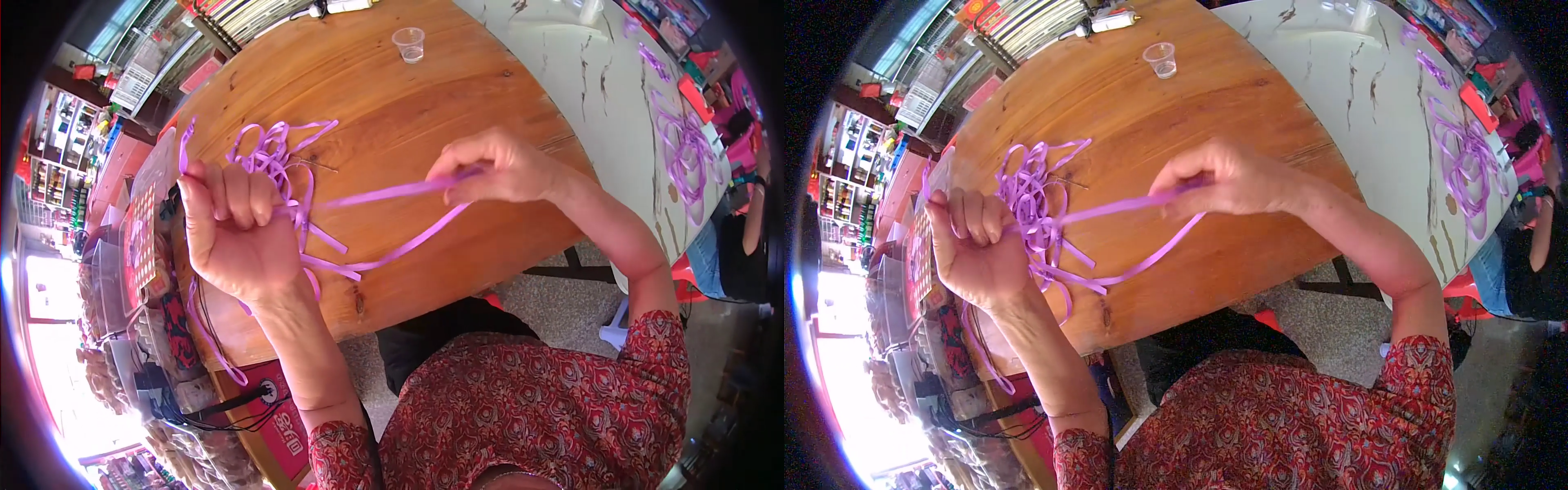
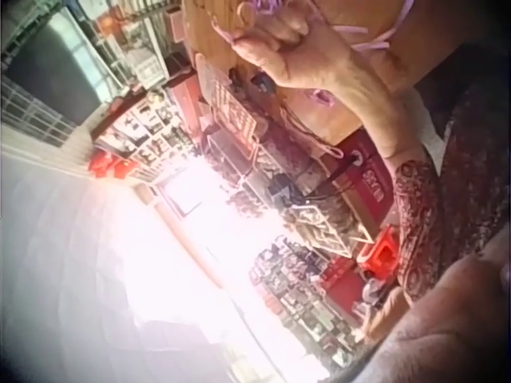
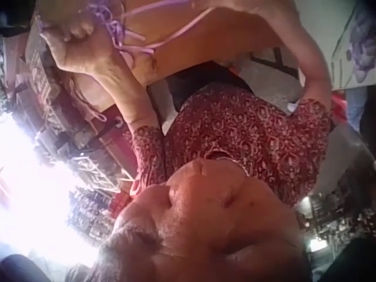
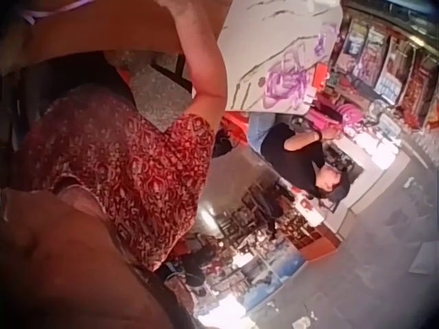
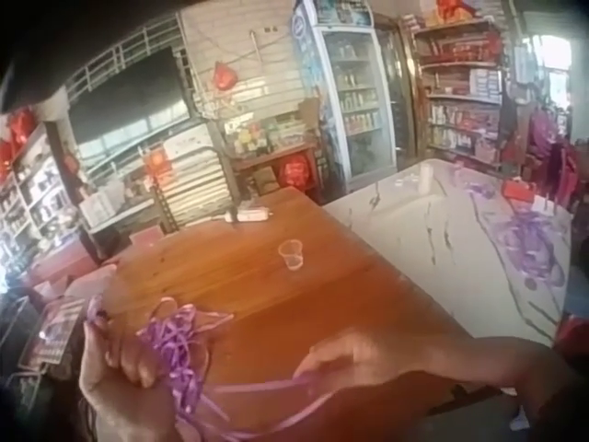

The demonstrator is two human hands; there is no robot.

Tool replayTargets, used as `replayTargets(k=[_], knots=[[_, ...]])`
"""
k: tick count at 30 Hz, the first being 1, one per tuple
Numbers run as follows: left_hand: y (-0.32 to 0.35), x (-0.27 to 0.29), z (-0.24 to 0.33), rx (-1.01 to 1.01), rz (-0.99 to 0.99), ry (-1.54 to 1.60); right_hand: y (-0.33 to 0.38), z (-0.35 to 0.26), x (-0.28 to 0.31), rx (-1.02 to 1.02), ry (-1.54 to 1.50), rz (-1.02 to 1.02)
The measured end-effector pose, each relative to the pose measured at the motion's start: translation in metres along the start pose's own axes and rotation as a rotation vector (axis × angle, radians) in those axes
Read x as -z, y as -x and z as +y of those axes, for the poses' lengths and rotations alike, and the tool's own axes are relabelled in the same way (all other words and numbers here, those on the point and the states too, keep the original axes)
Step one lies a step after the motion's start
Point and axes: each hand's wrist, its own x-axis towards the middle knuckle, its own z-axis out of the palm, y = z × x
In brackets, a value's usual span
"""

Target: The person ties knots in purple ribbons by hand, pulling each ribbon taut and coiling it into a small bundle before placing it on the table.

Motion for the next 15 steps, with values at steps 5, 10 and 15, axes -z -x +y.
replayTargets(k=[5, 10, 15], knots=[[-0.001, 0.027, -0.001, -0.054, 0.107, -0.001, 0.026, 0.008, 0.018, -0.027, -0.053, 0.204], [0.004, 0.063, -0.014, -0.067, 0.280, -0.381, 0.041, 0.012, 0.026, -0.050, -0.025, 0.210], [0.005, 0.103, -0.018, -0.446, 0.640, -1.438, 0.045, 0.019, 0.031, -0.052, 0.031, 0.300]])
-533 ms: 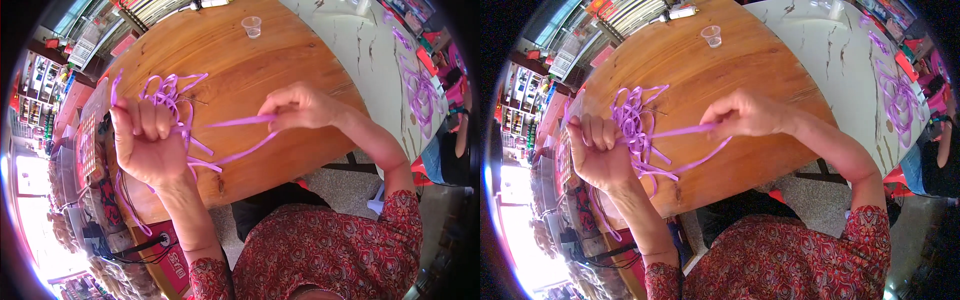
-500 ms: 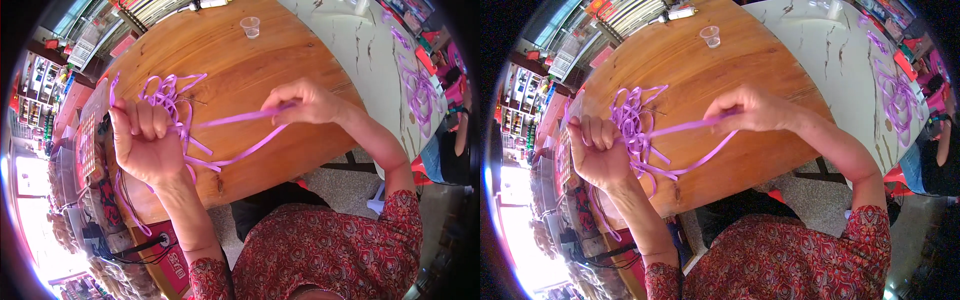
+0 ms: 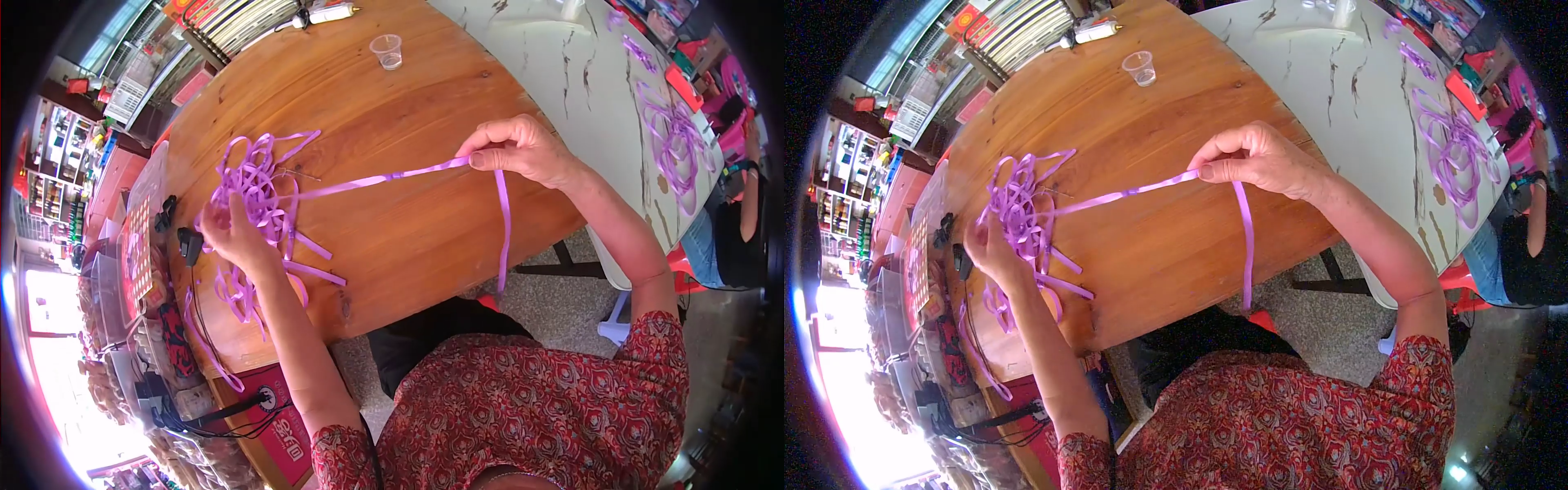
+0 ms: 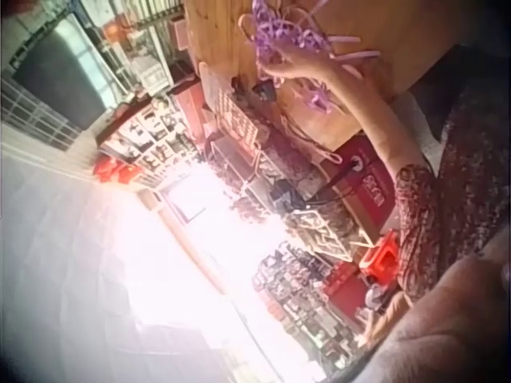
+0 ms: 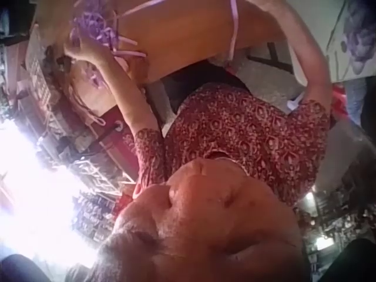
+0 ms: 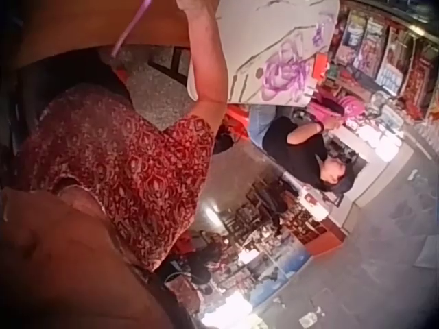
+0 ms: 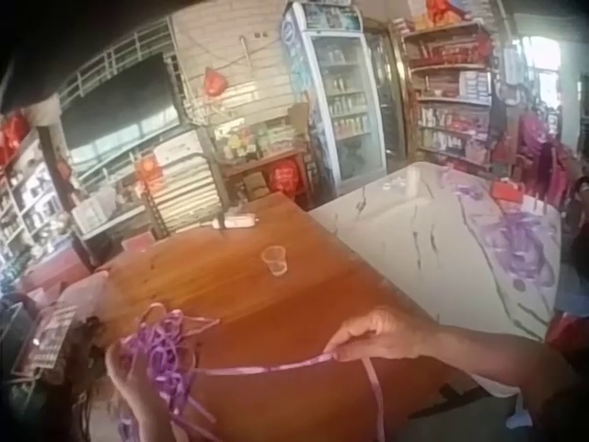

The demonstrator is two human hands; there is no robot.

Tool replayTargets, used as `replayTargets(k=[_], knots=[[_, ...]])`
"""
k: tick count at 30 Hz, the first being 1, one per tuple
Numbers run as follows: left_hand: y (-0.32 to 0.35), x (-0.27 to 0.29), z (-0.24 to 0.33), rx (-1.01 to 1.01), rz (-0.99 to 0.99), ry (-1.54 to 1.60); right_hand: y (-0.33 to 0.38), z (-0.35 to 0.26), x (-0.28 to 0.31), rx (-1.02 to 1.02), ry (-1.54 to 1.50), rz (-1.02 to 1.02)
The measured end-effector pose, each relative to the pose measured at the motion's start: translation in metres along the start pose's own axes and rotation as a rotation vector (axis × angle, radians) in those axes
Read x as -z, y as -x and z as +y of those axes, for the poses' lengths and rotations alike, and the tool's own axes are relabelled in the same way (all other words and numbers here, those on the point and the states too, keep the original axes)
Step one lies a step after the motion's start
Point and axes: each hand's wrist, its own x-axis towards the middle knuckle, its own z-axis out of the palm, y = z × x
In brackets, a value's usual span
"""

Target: The person ties knots in purple ribbons by hand, pulling each ribbon taut and coiling it into a small bundle before placing it on the table.

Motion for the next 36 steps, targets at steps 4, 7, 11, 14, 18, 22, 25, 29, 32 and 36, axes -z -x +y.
replayTargets(k=[4, 7, 11, 14, 18, 22, 25, 29, 32, 36], knots=[[0.033, -0.023, 0.030, -0.698, 0.105, -0.466, -0.001, 0.003, 0.001, 0.036, 0.119, -0.030], [0.090, -0.057, 0.062, -0.300, -0.610, 0.211, -0.013, 0.000, -0.012, 0.164, 0.137, -0.076], [0.136, -0.083, 0.079, 0.314, -0.947, 0.646, -0.014, -0.013, -0.012, 0.189, 0.084, -0.021], [0.139, -0.088, 0.065, 0.252, -0.959, 0.564, -0.009, -0.017, -0.005, 0.071, 0.068, 0.048], [0.120, -0.077, 0.061, -0.086, -0.935, 0.266, 0.003, -0.001, 0.015, -0.038, 0.044, 0.165], [0.101, -0.068, 0.051, -0.280, -0.838, -0.017, 0.007, 0.001, 0.022, -0.117, 0.060, 0.224], [0.093, -0.069, 0.052, -0.588, -0.707, -0.310, 0.000, 0.005, 0.014, -0.075, 0.214, 0.167], [0.110, -0.081, 0.062, -0.621, -0.695, -0.048, -0.015, -0.006, -0.016, 0.219, 0.401, 0.021], [0.124, -0.082, 0.073, 0.069, -0.921, 0.452, -0.024, -0.018, -0.030, 0.361, 0.422, 0.089], [0.123, -0.080, 0.069, 0.591, -1.029, 0.686, -0.022, -0.015, -0.029, 0.323, 0.533, 0.214]])
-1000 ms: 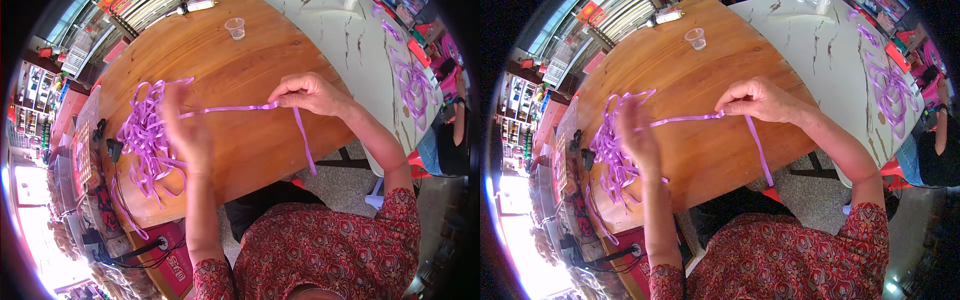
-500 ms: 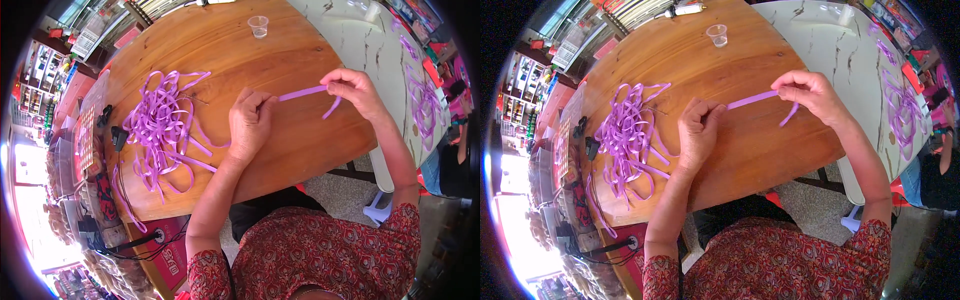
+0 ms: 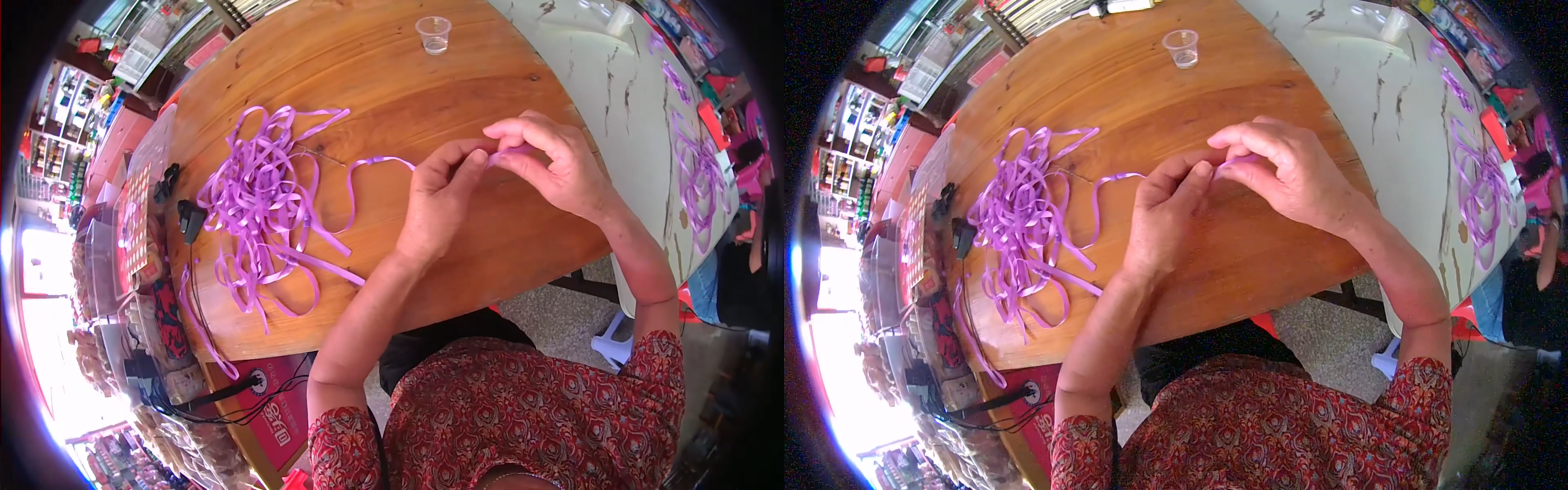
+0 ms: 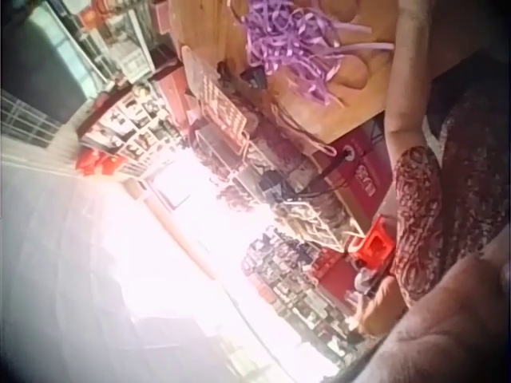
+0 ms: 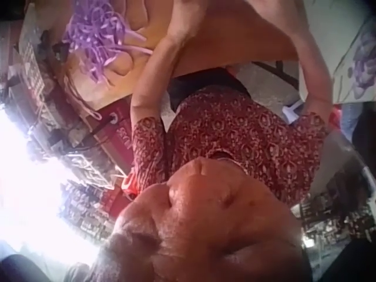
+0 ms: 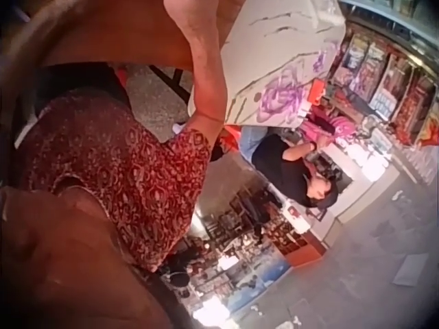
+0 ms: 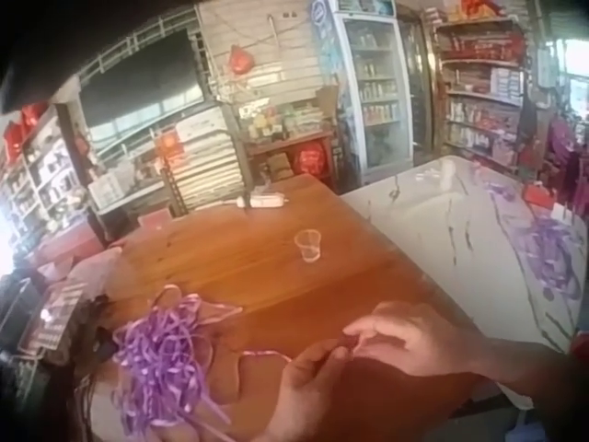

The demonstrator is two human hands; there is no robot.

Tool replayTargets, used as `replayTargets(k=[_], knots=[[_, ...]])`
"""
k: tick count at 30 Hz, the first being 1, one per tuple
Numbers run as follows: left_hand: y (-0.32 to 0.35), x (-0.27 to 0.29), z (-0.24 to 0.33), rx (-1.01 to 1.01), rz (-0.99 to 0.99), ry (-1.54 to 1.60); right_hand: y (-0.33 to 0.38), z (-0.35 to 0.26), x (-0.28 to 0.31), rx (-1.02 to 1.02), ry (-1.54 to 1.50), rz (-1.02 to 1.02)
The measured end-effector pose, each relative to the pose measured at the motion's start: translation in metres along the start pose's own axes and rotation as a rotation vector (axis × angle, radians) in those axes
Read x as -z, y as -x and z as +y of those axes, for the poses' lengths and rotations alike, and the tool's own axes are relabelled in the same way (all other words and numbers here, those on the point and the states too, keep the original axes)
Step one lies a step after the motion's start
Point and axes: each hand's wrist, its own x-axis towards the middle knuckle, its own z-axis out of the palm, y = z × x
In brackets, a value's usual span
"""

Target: The person ties knots in purple ribbons by hand, pulling each ribbon taut and coiling it into a small bundle before placing it on the table.

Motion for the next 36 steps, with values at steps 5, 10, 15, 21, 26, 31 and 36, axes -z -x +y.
replayTargets(k=[5, 10, 15, 21, 26, 31, 36], knots=[[0.002, 0.013, -0.010, -0.046, 0.024, -0.135, 0.006, 0.015, 0.005, -0.113, -0.100, -0.034], [-0.001, 0.013, -0.003, -0.018, 0.079, -0.182, 0.015, 0.035, 0.015, -0.225, -0.313, -0.005], [0.002, 0.006, 0.004, 0.065, 0.130, -0.110, 0.026, 0.036, 0.023, -0.313, -0.384, 0.045], [-0.002, 0.016, 0.005, -0.286, 0.036, -0.833, 0.032, 0.036, 0.018, -0.272, -0.477, 0.068], [-0.004, 0.009, 0.004, -0.641, -0.023, -0.878, 0.030, 0.029, 0.017, -0.282, -0.465, 0.047], [0.007, -0.004, -0.009, -0.123, -0.138, -0.174, 0.023, 0.020, 0.010, -0.186, -0.342, 0.025], [0.009, -0.005, -0.006, 0.039, -0.024, -0.157, 0.021, 0.022, 0.007, -0.115, -0.234, 0.049]])
